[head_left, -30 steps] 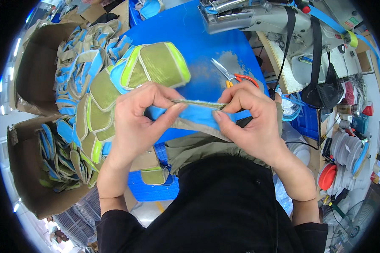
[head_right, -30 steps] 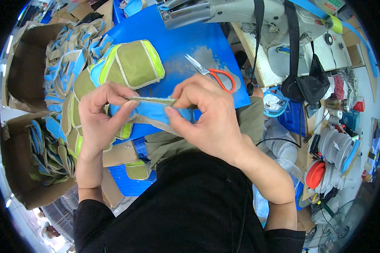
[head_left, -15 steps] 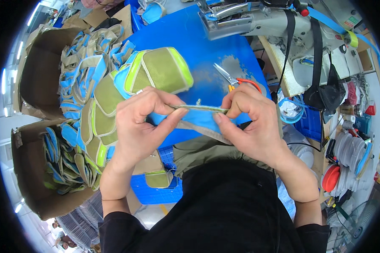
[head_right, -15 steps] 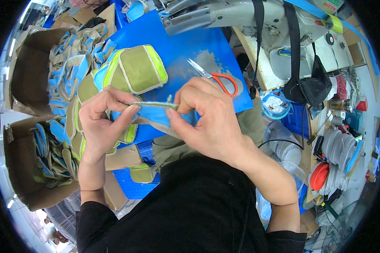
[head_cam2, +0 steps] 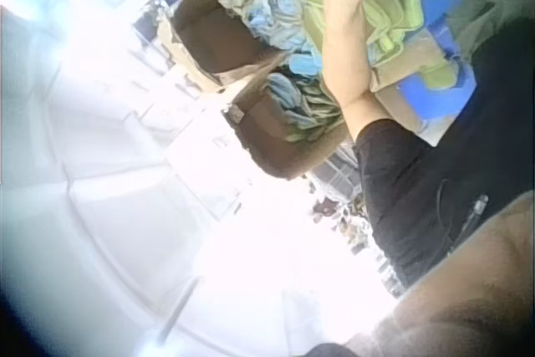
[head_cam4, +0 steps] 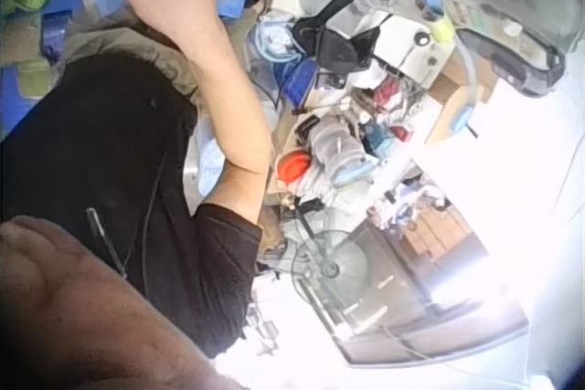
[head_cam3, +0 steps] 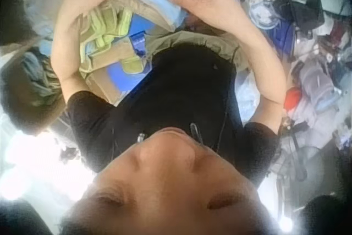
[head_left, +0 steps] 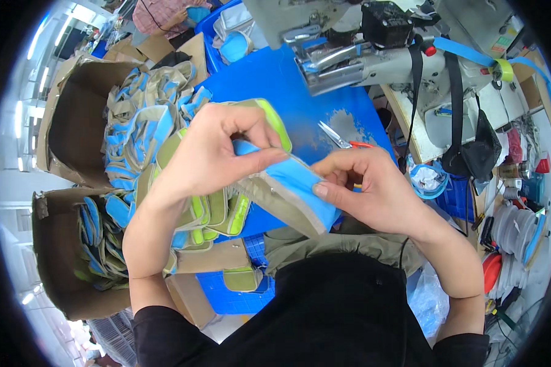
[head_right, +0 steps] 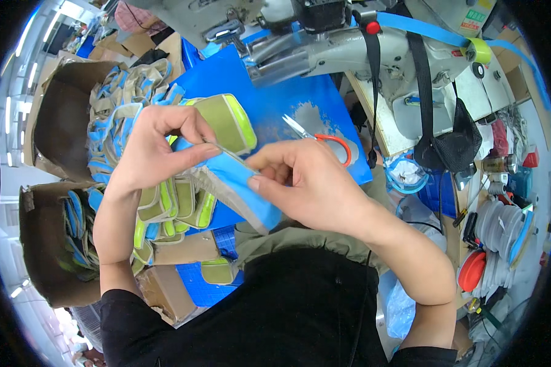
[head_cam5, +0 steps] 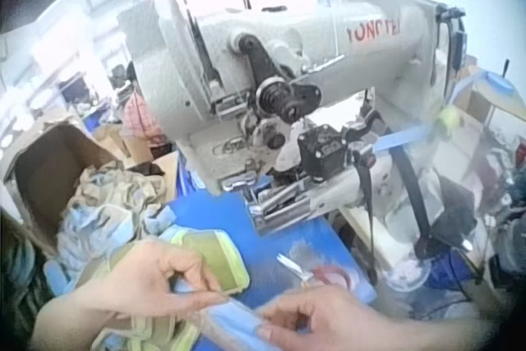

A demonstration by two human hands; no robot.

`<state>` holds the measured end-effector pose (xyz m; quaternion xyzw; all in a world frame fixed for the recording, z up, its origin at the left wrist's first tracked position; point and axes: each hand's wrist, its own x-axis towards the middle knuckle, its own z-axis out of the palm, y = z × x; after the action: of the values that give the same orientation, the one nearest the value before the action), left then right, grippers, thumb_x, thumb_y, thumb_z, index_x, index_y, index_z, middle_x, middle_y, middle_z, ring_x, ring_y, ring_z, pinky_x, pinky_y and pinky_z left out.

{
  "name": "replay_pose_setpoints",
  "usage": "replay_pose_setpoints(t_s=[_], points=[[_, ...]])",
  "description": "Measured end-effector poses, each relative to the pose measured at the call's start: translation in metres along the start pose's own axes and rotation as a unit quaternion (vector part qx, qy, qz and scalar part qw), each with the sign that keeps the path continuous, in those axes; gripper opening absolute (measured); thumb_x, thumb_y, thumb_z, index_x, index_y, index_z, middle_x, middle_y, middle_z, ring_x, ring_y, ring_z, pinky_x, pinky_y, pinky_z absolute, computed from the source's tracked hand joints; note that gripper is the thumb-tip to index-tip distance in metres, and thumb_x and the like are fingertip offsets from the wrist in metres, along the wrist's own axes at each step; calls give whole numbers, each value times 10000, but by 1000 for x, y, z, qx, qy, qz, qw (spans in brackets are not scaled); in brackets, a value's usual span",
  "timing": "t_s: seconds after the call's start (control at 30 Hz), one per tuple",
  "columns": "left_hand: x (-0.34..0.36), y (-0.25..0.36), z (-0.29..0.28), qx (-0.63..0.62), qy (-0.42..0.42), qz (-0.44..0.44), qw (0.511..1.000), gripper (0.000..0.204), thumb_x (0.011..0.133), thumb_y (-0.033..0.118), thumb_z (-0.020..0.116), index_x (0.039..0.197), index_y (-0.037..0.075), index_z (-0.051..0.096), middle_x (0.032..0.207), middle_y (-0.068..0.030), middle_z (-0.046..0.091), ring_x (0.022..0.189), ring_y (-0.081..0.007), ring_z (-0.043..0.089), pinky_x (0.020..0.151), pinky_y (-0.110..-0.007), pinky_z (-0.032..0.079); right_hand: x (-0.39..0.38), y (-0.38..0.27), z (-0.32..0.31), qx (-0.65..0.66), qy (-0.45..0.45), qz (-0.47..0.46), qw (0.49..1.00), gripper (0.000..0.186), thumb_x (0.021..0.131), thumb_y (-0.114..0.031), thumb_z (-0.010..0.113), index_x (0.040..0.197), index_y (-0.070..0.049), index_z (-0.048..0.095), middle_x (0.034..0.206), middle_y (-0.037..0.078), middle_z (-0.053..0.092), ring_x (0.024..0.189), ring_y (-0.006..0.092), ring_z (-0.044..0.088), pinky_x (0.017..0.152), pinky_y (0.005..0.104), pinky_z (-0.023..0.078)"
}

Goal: The person aligns a blue fabric strip along the edge of a beige and green mesh mask component. They feed the assembly into a sewing machine to stitch the pieces together. After sewing, they use scissors to trim the excess thread and fabric, then inspect the finished edge before repeating the process with another mask component.

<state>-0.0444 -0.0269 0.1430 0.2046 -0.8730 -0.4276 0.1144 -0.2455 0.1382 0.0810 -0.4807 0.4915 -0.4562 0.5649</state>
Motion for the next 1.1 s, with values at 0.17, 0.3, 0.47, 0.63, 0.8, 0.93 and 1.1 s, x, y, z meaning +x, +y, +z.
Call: replay_pose_setpoints(t_s=[0.17, 0.3, 0.47, 0.63, 0.8, 0.93, 1.1], points=[[39, -15, -24, -94, -104, -4, 990, 281, 802, -2, 851, 714, 38, 587, 828, -81, 737, 767, -106, 678, 712, -267, 527, 11, 1, -1, 143, 10, 23, 989, 166, 985, -52, 703, 1124, 35, 734, 831, -33, 686, 711, 8, 577, 614, 200, 446], [74, -28, -36, -133, -160, -25, 978, 242, 838, 31, 847, 751, 18, 622, 856, -65, 727, 871, -121, 702, 773, -276, 542, 24, 12, -5, 251, 52, 18, 966, 192, 984, -57, 714, 1143, 50, 730, 948, 12, 746, 805, 31, 645, 719, 208, 511], [100, -51, -52, -88, -138, -53, 985, 279, 825, 153, 890, 980, 2, 713, 960, -73, 747, 927, -169, 692, 835, -320, 541, 44, 7, -16, 319, 71, 35, 945, 231, 973, -65, 725, 1171, 55, 720, 1043, 72, 762, 877, 71, 682, 798, 237, 542], [124, -51, -63, 50, -125, -45, 990, 520, 831, 214, 883, 1272, 34, 676, 1144, -77, 733, 1021, -176, 648, 913, -343, 534, 58, 9, -24, 352, 103, 38, 930, 245, 968, -69, 730, 1176, 58, 716, 1057, 105, 761, 897, 109, 706, 813, 269, 569], [138, -67, -64, 22, -74, 28, 997, 355, 852, 199, 866, 1134, 39, 719, 1033, -68, 742, 954, -165, 678, 847, -327, 541, 68, 7, -23, 386, 132, 22, 913, 264, 950, -79, 750, 1168, 64, 707, 1050, 112, 758, 905, 103, 696, 811, 260, 553], [144, -74, -70, -33, -16, 70, 997, 304, 863, 185, 851, 1099, 37, 728, 997, -66, 746, 930, -164, 687, 830, -322, 543, 76, 6, -18, 428, 155, 6, 890, 266, 935, -99, 774, 1138, 58, 702, 1015, 109, 759, 891, 109, 702, 796, 262, 558], [149, -66, -79, 22, -12, 79, 997, 313, 876, 178, 829, 1130, 34, 717, 1018, -72, 744, 939, -175, 683, 847, -328, 541, 81, 2, -4, 443, 242, -8, 863, 249, 913, -92, 804, 1089, 51, 701, 952, 90, 754, 809, 100, 701, 730, 246, 565]])
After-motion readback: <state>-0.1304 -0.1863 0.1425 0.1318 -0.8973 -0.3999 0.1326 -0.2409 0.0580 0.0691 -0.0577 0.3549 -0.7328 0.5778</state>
